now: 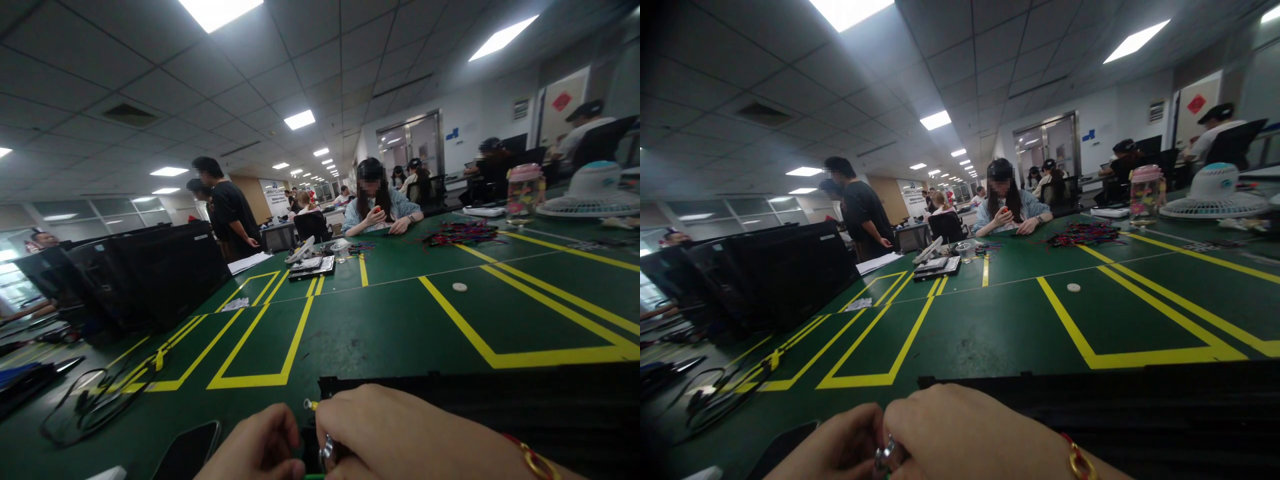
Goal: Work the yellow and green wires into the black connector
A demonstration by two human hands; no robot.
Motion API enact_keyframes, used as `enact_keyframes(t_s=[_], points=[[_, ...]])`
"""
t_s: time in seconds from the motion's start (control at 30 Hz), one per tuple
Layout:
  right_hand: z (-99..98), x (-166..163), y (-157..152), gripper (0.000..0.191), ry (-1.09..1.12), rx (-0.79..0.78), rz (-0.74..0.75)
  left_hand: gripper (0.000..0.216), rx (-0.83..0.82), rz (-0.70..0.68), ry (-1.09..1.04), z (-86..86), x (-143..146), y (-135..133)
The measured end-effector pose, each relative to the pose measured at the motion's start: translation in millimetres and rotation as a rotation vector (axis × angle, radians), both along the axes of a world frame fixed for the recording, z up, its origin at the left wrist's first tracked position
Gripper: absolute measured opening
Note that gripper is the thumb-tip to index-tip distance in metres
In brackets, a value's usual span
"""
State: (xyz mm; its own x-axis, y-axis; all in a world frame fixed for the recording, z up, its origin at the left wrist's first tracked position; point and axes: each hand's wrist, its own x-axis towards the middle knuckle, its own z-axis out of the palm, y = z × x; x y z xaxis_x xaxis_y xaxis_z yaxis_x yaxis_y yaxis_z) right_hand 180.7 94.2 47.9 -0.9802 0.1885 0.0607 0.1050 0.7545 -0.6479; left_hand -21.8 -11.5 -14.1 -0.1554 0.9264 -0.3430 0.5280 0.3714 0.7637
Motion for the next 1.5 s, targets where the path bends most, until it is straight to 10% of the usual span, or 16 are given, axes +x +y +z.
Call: enact_keyframes(t_s=[1.5], points=[[-2.8, 9.0, 10.0, 0.018, -0.019, 0.077, 0.041, 0.016, -0.032, -0.016, 0.016, 8.6, 3.6, -1.3]])
